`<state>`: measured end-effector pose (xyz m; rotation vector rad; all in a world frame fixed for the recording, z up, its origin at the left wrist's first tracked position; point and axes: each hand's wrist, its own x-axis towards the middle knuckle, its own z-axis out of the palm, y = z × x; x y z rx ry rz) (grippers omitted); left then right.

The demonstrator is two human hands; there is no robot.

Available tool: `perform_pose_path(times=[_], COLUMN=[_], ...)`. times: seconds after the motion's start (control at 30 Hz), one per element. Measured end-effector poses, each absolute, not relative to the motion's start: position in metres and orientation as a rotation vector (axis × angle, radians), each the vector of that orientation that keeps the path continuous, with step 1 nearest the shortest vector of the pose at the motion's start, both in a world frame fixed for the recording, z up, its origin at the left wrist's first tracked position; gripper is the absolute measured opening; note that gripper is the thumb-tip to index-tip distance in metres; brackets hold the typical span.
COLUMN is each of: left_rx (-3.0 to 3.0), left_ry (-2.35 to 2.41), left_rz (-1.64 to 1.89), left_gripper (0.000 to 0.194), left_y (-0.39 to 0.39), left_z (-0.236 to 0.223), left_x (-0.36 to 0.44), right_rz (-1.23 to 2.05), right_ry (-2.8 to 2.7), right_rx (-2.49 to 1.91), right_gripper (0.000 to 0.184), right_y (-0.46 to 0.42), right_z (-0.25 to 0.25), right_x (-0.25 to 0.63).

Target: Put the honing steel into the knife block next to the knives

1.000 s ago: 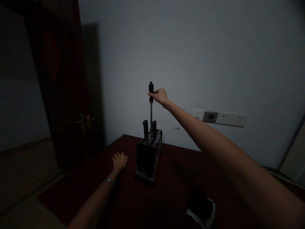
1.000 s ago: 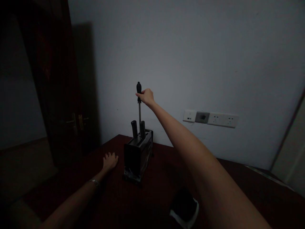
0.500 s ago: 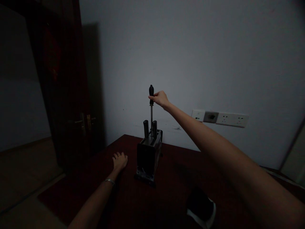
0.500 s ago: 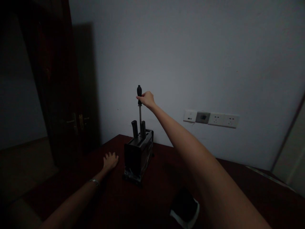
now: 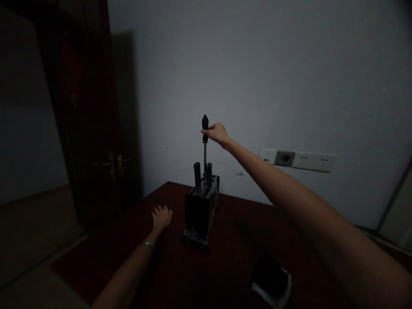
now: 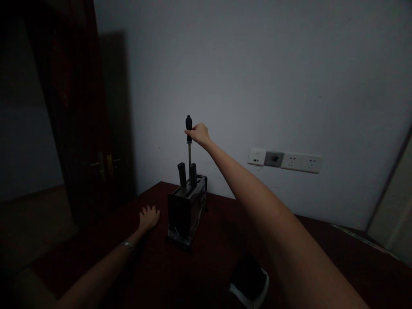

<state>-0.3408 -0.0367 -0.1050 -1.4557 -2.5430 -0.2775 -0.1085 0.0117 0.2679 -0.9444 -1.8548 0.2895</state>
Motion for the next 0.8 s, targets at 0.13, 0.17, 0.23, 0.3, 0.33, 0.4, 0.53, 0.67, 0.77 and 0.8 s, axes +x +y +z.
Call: perform_pose_path(times=[0.13, 0.17, 0.23, 0.3, 0.33, 0.4, 0.53, 0.67, 0.77, 0.8], left_rx=[-1.460, -1.460, -1.460, -1.458, -1.457, -1.463, -1.463, -1.464, -1.465, -1.463], left_ry=[-2.546, -2.549, -2.567, -2.586, -2.589, -2.582, -2.556, -2.548, -2.563, -2.561], left_rz=[-0.270, -0.269, -0.265, -0.267, -0.269, -0.278, -0.290, -0.279, -0.279, -0.277], left_gripper=[0.048, 0.048, 0.049, 0.049, 0.049, 0.049, 0.049, 0.049, 0.049, 0.049], left_y=[-0.0374, -0.0377, -0.0380, -0.0380, -0.0379, -0.0376, -0.0375, -0.0383, -0.0387, -0.0388], left_z=[-0.1042, -0.1036, -0.1023, -0.1014, -0.1012, -0.1015, -0.1029, -0.1024, -0.1015, -0.1014], left_x=[-0.3405, -0.3402, -0.3396, -0.3391, -0.3391, -0.3393, -0.3401, -0.3397, -0.3390, -0.3389], right_rz=[0.301, 0.304, 0.304, 0.296, 0.292, 0.287, 0.278, 0.275, 0.268, 0.264], right_ry=[-1.849, -1.850, -1.859, -1.864, -1.864, -1.864, -1.872, -1.877, -1.879, -1.879], right_rx=[-0.954, -0.954, -0.949, -0.945, -0.944, -0.946, -0.951, -0.952, -0.944, -0.942], right_gripper=[0.024, 0.024, 0.023, 0.023, 0.023, 0.023, 0.023, 0.024, 0.024, 0.024], right_y=[0.0105, 0.0101, 0.0094, 0.0092, 0.0094, 0.0101, 0.0115, 0.0124, 0.0145, 0.0155], right_z=[0.2688, 0.2689, 0.2690, 0.2691, 0.2691, 0.2692, 0.2692, 0.2678, 0.2657, 0.2649], right_x=[-0.1082, -0.1080, -0.1078, -0.1076, -0.1075, -0.1075, -0.1074, -0.1068, -0.1062, -0.1061])
